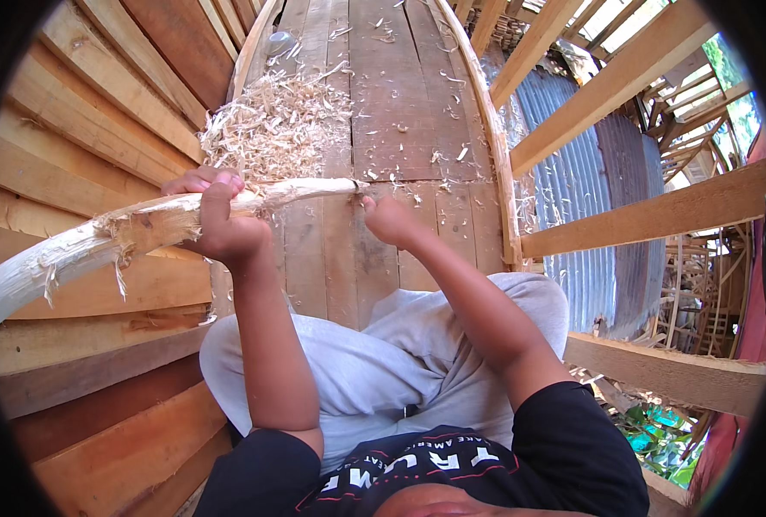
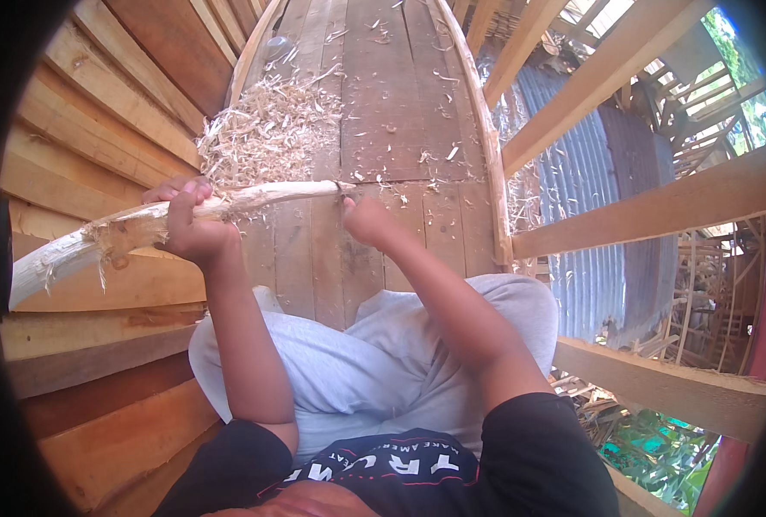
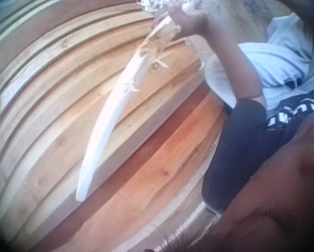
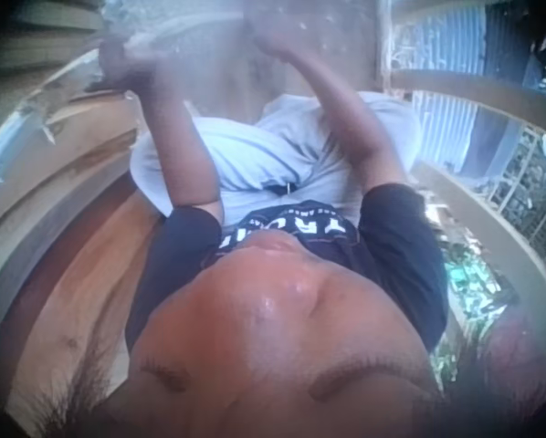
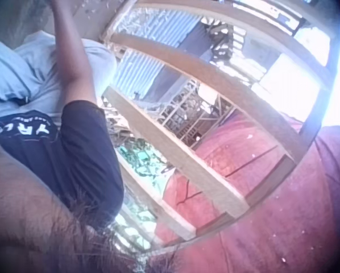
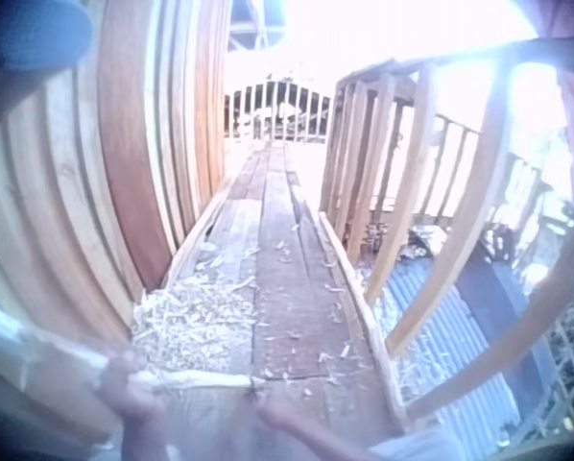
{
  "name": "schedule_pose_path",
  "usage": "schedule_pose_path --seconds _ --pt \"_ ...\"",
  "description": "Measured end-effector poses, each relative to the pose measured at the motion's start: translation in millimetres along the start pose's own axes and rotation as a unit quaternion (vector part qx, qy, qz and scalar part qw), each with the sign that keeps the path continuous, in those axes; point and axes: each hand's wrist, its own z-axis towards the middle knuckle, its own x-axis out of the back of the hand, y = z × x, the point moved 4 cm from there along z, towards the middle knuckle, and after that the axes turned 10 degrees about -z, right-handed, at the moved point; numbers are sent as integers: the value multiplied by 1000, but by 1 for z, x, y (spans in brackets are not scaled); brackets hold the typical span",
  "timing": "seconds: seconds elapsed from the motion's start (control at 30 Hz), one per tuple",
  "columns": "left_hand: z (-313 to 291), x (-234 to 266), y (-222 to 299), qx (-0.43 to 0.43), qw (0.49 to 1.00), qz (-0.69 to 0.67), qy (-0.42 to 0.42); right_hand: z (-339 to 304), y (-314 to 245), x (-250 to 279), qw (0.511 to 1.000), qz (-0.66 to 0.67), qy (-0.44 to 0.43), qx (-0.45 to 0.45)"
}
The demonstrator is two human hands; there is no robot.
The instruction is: The person sits inside a wooden boat and uses a knife to carve a long piece of wood, peeling away shavings. The person rotates the wood and continues carving along its length.
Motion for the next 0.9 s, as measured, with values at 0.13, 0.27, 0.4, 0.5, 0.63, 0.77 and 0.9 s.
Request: schedule_pose_path --seconds 0.13,0.27,0.4,0.5,0.63,0.77,0.9 --pt "-5 -3 3 -15 1000 20 -15 -10 15 -4 999 -31 -6 13" --pt "0 -8 4 -38 999 -10 15 -2 12 -6 997 -60 21 32" --pt "0 -8 6 -62 998 21 7 12 9 -8 996 -43 56 55" --pt "-7 -14 9 -101 993 53 -24 14 1 0 995 -40 61 69" --pt "-12 -8 7 -50 998 12 -41 -2 10 -2 999 -21 31 32" --pt "-4 4 6 -28 999 -19 -31 -22 17 -3 998 -52 7 27" --pt "-2 3 3 -16 999 -21 18 -16 17 -3 997 -62 23 49"
